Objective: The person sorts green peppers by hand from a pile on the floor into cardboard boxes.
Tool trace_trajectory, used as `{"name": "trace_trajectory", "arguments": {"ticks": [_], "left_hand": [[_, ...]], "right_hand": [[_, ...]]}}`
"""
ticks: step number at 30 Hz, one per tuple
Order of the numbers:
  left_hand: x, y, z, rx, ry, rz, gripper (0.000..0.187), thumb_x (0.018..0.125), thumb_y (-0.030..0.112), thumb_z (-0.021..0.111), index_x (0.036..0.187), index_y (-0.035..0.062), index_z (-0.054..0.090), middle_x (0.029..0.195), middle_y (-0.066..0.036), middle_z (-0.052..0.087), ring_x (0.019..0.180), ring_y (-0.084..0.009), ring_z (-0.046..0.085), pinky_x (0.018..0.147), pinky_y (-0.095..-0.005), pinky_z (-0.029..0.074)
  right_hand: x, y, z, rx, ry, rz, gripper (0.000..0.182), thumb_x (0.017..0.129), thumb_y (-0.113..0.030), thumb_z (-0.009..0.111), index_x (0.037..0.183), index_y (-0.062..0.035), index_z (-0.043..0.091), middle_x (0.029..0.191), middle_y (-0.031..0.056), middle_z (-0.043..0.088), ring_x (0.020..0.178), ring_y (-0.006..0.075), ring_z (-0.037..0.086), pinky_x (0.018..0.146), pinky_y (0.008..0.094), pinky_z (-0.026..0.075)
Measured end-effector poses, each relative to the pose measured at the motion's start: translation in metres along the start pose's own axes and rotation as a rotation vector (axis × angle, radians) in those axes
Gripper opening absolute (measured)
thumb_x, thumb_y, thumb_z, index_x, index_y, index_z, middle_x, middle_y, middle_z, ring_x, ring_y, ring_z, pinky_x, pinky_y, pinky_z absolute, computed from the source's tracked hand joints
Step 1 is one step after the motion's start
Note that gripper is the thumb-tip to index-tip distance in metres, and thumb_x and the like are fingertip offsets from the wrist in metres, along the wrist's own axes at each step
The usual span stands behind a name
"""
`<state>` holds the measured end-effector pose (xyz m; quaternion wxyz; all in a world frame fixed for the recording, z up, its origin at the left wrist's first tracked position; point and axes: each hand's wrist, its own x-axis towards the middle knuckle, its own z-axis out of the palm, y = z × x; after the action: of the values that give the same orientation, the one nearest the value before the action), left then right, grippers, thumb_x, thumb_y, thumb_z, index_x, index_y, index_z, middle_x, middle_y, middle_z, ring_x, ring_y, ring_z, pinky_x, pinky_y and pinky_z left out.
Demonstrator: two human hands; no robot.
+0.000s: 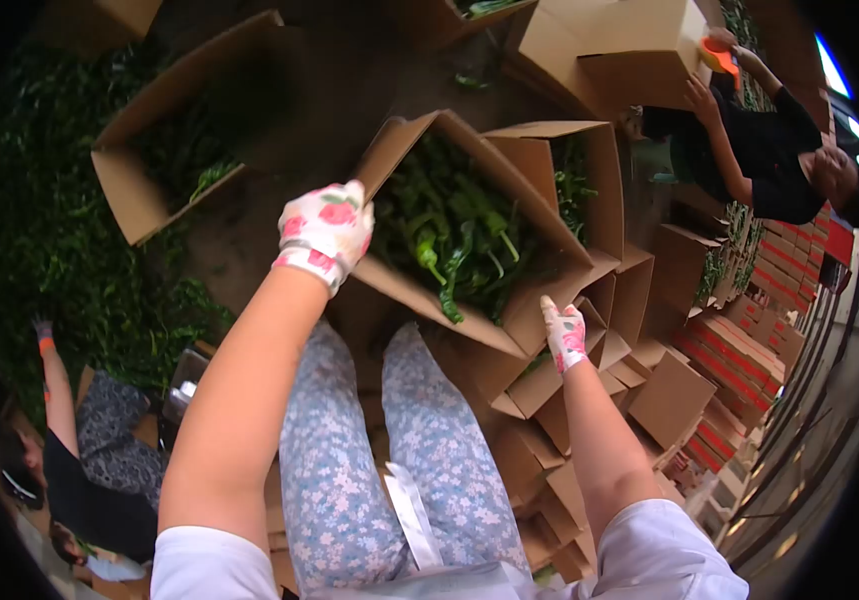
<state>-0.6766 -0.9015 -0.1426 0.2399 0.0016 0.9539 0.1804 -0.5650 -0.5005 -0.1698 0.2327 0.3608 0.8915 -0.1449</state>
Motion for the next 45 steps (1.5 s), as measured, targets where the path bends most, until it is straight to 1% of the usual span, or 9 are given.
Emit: {"name": "trace_trajectory", "arguments": {"ticks": [6,11,21,26,29,34,40,43,45], "left_hand": [[-0.064,-0.018,-0.037,0.219,0.073,-0.068,0.026,0.088,0.033,0.052,0.09,0.0096,0.065,0.082,-0.016,0.067,0.078,-0.0353,0.065,0.069,-0.0453,0.051],[-0.16,-0.024,-0.09,0.097,-0.02,-0.158,0.026,0.089,0.028,0.056,0.099,0.0055,0.065,0.084,-0.018,0.066,0.076,-0.036,0.063,0.067,-0.0419,0.049],[-0.216,0.073,-0.133,0.073,-0.083,0.158,0.026,0.09,0.019,0.055,0.098,-0.0049,0.062,0.075,-0.016,0.066,0.066,-0.0262,0.064,0.061,-0.0358,0.048],[-0.256,0.207,-0.094,0.015,-0.336,0.115,0.021,0.087,0.017,0.058,0.092,-0.0028,0.063,0.074,-0.017,0.065,0.066,-0.0295,0.065,0.06,-0.0369,0.048],[-0.251,0.302,-0.021,-0.011,-0.266,0.558,0.016,0.084,0.015,0.058,0.089,0.0014,0.064,0.072,-0.018,0.063,0.063,-0.0319,0.062,0.058,-0.0377,0.047],[-0.23,0.511,0.098,0.052,-0.239,0.988,0.017,0.084,0.021,0.057,0.083,0.0055,0.064,0.07,-0.017,0.063,0.069,-0.0334,0.063,0.062,-0.0419,0.049],[-0.267,0.797,0.23,0.343,-0.224,1.315,0.02,0.083,0.02,0.053,0.075,0.0037,0.061,0.071,-0.017,0.063,0.071,-0.0362,0.062,0.065,-0.043,0.049],[-0.291,0.906,0.303,0.249,-0.239,1.379,0.02,0.084,0.021,0.051,0.084,0.0055,0.065,0.078,-0.017,0.065,0.075,-0.035,0.064,0.069,-0.0418,0.051],[-0.307,0.932,0.338,-0.38,-0.26,1.341,0.02,0.084,0.018,0.053,0.094,0.0089,0.067,0.08,-0.017,0.065,0.076,-0.0343,0.064,0.072,-0.0399,0.051]], "right_hand": [[-0.076,-0.021,-0.041,0.344,-0.135,-0.125,0.027,0.088,-0.032,0.06,0.078,-0.0068,0.062,0.06,0.0062,0.061,0.054,0.0195,0.06,0.055,0.0337,0.046],[-0.14,-0.003,-0.06,0.124,-0.04,-0.519,0.03,0.087,-0.034,0.056,0.073,-0.0074,0.056,0.062,0.014,0.059,0.064,0.0337,0.061,0.056,0.0425,0.047],[-0.261,0.118,-0.116,0.323,-0.082,-0.167,0.043,0.086,-0.041,0.056,0.061,-0.0066,0.053,0.061,0.0169,0.057,0.059,0.0363,0.058,0.054,0.0435,0.045],[-0.318,0.244,-0.173,0.229,0.169,0.084,0.039,0.085,-0.036,0.063,0.062,-0.0065,0.053,0.052,0.0124,0.052,0.049,0.0282,0.056,0.047,0.0378,0.043],[-0.324,0.339,-0.175,0.294,0.216,0.374,0.037,0.086,-0.038,0.059,0.068,-0.0059,0.055,0.059,0.016,0.056,0.057,0.0359,0.056,0.053,0.0417,0.044],[-0.322,0.503,-0.132,1.049,0.553,0.66,0.018,0.086,-0.018,0.064,0.076,-0.0055,0.056,0.06,-0.0028,0.05,0.051,0.0069,0.042,0.046,0.0279,0.033],[-0.273,0.629,-0.122,1.399,0.818,0.812,0.009,0.085,-0.011,0.065,0.091,-0.0055,0.059,0.074,-0.0045,0.056,0.061,0.0036,0.046,0.055,0.0214,0.038],[-0.238,0.672,-0.123,1.517,0.852,0.92,0.011,0.083,-0.008,0.067,0.089,-0.0083,0.057,0.077,-0.0037,0.057,0.064,0.003,0.048,0.058,0.0198,0.04],[-0.203,0.693,-0.117,1.54,0.893,0.962,0.012,0.084,-0.012,0.066,0.083,-0.011,0.054,0.069,-0.0038,0.055,0.056,0.0041,0.049,0.05,0.02,0.038]]}}
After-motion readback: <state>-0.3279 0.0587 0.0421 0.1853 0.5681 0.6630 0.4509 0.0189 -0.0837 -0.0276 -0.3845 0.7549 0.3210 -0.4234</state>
